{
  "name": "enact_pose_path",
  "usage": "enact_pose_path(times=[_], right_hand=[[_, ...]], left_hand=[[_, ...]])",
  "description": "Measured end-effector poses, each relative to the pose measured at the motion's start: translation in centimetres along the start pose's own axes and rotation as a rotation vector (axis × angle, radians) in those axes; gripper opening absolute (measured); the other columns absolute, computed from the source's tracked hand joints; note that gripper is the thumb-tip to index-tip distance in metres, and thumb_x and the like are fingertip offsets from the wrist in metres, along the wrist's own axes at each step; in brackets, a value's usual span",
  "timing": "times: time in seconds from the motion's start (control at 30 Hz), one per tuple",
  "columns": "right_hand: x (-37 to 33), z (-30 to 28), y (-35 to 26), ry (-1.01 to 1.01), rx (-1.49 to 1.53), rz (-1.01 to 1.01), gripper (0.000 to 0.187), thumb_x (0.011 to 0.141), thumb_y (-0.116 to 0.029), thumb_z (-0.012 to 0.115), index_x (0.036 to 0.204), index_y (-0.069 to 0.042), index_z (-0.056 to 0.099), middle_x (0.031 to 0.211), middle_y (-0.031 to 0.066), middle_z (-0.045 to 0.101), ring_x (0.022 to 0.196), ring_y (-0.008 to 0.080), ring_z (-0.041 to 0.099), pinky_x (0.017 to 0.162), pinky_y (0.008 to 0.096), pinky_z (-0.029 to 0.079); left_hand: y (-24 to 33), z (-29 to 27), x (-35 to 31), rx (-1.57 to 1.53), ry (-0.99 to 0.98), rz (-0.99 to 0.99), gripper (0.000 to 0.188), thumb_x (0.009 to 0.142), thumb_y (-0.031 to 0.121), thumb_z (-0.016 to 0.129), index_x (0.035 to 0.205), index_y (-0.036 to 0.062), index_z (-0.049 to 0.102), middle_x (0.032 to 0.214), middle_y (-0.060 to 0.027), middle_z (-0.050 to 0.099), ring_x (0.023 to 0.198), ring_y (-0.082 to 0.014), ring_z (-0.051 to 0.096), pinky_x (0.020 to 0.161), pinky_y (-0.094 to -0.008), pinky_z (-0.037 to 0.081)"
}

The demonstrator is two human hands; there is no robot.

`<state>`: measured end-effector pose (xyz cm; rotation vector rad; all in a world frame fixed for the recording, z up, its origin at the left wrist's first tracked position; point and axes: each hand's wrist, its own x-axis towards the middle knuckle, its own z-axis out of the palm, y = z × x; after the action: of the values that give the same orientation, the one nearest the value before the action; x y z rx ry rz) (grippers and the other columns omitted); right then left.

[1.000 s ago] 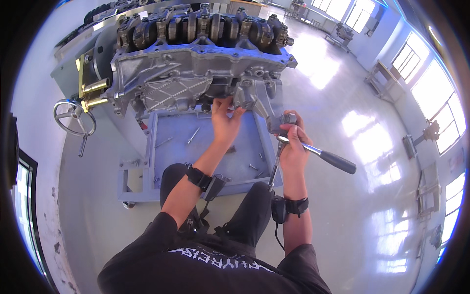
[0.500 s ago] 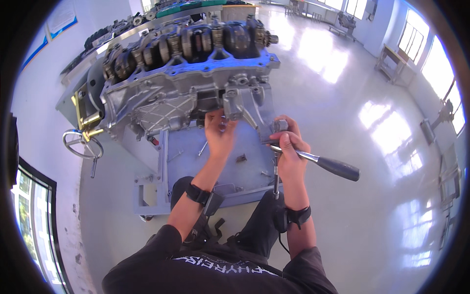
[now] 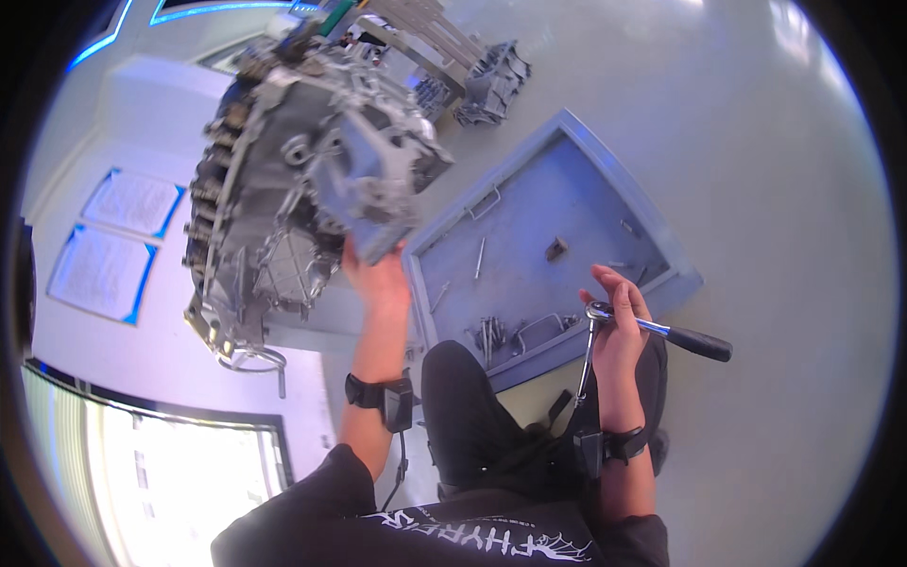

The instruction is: Using a socket wrench to remove bolts and detach a metal housing from an engine block.

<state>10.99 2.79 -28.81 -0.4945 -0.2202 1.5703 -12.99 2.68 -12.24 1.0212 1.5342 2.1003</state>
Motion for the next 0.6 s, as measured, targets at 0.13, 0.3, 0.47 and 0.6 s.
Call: enact_pose_path(times=[0.13, 0.3, 0.47, 0.6], right_hand=[[-0.8, -2.7, 2.5, 0.035, -0.031, 0.106, 0.026, 0.100, -0.021, 0.052, 0.101, 0.002, 0.064, 0.103, 0.0144, 0.067, 0.100, 0.0210, 0.063, 0.082, 0.0365, 0.054], [-0.9, -3.8, 4.0, -0.112, -0.378, 0.158, 0.029, 0.100, -0.023, 0.053, 0.097, 0.004, 0.065, 0.085, 0.0064, 0.064, 0.083, 0.0127, 0.059, 0.074, 0.0261, 0.047], [-1.0, -4.6, 4.6, -0.029, -0.378, 0.201, 0.028, 0.100, -0.022, 0.054, 0.096, 0.003, 0.066, 0.083, 0.0050, 0.063, 0.081, 0.0114, 0.058, 0.074, 0.0253, 0.046], [-0.6, -4.9, 4.0, 0.070, -0.362, 0.189, 0.028, 0.099, -0.022, 0.054, 0.097, 0.003, 0.066, 0.082, 0.0045, 0.062, 0.079, 0.0106, 0.057, 0.073, 0.0252, 0.046]], left_hand=[[0.1, -1.4, 0.8, 0.041, -0.040, 0.009, 0.040, 0.093, 0.020, 0.061, 0.128, 0.0045, 0.051, 0.127, -0.0119, 0.055, 0.108, -0.0213, 0.059, 0.084, -0.0344, 0.050], [2.0, -1.3, -0.1, 0.021, -0.106, -0.131, 0.033, 0.092, 0.032, 0.065, 0.114, 0.0089, 0.057, 0.115, -0.0054, 0.060, 0.099, -0.0222, 0.057, 0.079, -0.0364, 0.044], [2.1, -1.6, 0.8, -0.058, -0.093, -0.166, 0.030, 0.092, 0.033, 0.065, 0.110, 0.0099, 0.057, 0.108, -0.0039, 0.060, 0.088, -0.0180, 0.052, 0.076, -0.0341, 0.043], [2.8, -2.2, 0.8, -0.138, -0.158, -0.274, 0.027, 0.092, 0.031, 0.063, 0.108, 0.0107, 0.057, 0.108, -0.0029, 0.058, 0.084, -0.0172, 0.049, 0.073, -0.0322, 0.041]])
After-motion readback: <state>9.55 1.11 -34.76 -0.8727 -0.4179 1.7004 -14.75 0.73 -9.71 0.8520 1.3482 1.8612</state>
